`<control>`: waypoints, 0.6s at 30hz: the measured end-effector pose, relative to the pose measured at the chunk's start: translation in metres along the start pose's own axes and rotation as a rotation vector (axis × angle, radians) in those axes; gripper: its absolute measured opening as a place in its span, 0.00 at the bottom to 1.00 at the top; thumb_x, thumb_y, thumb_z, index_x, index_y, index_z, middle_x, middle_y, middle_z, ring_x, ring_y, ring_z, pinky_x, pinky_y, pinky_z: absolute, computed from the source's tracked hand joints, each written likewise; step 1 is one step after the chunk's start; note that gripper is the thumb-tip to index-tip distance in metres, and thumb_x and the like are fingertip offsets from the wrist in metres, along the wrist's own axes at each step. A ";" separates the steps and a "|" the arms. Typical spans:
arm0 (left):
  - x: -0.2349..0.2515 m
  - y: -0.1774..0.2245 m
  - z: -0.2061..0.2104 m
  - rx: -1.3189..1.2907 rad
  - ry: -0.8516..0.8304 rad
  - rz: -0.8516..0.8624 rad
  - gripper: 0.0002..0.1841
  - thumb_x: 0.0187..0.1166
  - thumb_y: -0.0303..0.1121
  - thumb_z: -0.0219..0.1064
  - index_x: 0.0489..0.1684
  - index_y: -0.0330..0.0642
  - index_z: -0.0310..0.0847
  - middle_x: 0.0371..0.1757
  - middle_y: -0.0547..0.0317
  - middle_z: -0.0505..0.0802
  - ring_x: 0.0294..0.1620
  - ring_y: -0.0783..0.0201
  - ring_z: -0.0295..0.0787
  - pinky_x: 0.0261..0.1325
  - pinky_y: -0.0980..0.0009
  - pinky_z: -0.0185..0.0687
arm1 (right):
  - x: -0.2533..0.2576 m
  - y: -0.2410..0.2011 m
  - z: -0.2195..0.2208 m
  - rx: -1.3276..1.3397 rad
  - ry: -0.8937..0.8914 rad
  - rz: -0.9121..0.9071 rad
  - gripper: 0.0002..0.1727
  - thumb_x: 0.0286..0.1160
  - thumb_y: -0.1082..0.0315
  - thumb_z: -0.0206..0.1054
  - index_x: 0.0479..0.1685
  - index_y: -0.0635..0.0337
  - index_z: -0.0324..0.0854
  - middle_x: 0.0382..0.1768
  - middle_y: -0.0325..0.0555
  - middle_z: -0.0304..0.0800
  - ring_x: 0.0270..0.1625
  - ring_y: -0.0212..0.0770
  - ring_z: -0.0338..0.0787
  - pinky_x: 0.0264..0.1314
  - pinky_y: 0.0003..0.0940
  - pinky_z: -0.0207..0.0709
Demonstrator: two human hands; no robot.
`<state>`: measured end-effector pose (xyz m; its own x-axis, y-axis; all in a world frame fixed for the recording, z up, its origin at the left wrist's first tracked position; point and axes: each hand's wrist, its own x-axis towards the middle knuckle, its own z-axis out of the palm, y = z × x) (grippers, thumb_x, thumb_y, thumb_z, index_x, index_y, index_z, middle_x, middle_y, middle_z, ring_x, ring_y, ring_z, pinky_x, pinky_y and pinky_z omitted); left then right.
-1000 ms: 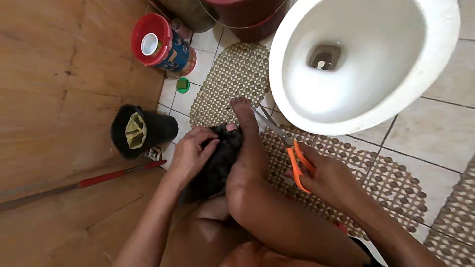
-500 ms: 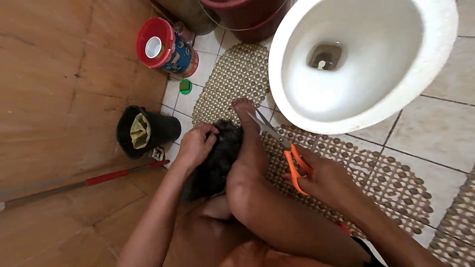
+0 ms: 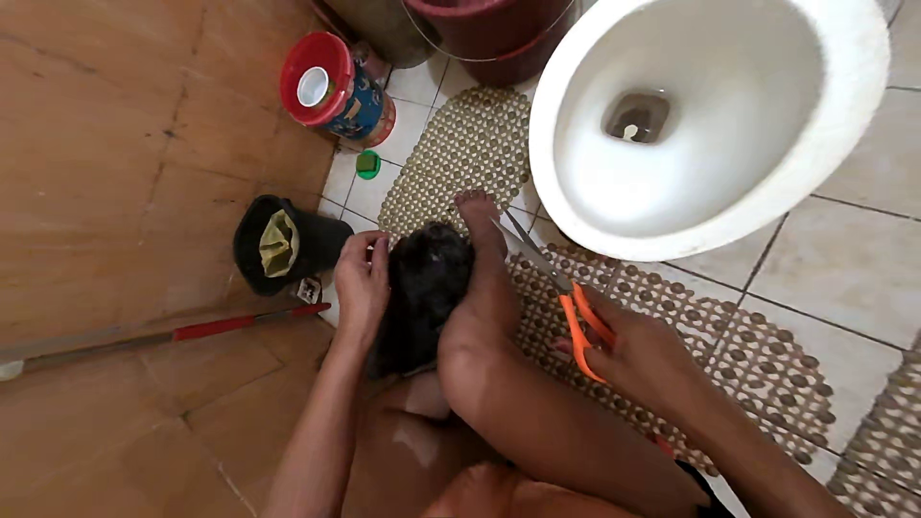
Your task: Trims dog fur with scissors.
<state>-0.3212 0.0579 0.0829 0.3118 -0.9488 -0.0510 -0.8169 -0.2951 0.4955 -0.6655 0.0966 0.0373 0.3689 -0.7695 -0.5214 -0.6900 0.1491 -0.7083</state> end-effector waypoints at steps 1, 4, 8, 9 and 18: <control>-0.009 -0.002 0.002 0.003 0.043 0.042 0.15 0.89 0.35 0.58 0.57 0.32 0.85 0.49 0.46 0.91 0.45 0.60 0.91 0.52 0.61 0.88 | -0.002 0.001 0.001 0.000 0.007 -0.005 0.44 0.70 0.49 0.76 0.87 0.59 0.68 0.38 0.55 0.93 0.37 0.57 0.91 0.43 0.62 0.83; -0.038 -0.002 0.018 0.093 0.059 0.213 0.18 0.81 0.41 0.69 0.51 0.32 0.88 0.49 0.45 0.93 0.48 0.56 0.92 0.52 0.60 0.89 | -0.004 0.002 0.002 0.007 0.016 -0.020 0.44 0.70 0.49 0.76 0.86 0.59 0.69 0.37 0.55 0.93 0.36 0.57 0.91 0.43 0.62 0.83; -0.053 -0.007 0.049 0.243 0.125 0.392 0.17 0.71 0.45 0.76 0.46 0.41 0.93 0.50 0.44 0.92 0.53 0.48 0.91 0.55 0.55 0.88 | -0.011 0.000 0.002 -0.002 0.002 -0.021 0.44 0.70 0.49 0.76 0.86 0.59 0.69 0.37 0.53 0.93 0.36 0.55 0.90 0.42 0.60 0.82; -0.052 -0.009 0.051 0.229 0.144 0.415 0.11 0.72 0.38 0.74 0.43 0.42 0.94 0.49 0.46 0.93 0.52 0.49 0.91 0.54 0.58 0.88 | -0.013 -0.001 0.001 -0.008 -0.001 -0.017 0.44 0.70 0.49 0.76 0.86 0.59 0.69 0.37 0.52 0.93 0.36 0.55 0.90 0.43 0.60 0.83; -0.046 0.008 0.043 0.336 -0.073 0.599 0.16 0.77 0.30 0.67 0.60 0.51 0.93 0.61 0.44 0.91 0.62 0.41 0.89 0.56 0.45 0.87 | -0.023 0.009 0.007 -0.038 0.033 -0.037 0.43 0.68 0.49 0.78 0.84 0.59 0.72 0.36 0.53 0.92 0.35 0.57 0.91 0.42 0.62 0.83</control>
<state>-0.3629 0.0938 0.0520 -0.2641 -0.9609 0.0837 -0.9478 0.2746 0.1619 -0.6757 0.1204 0.0399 0.3738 -0.7944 -0.4788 -0.6996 0.0975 -0.7079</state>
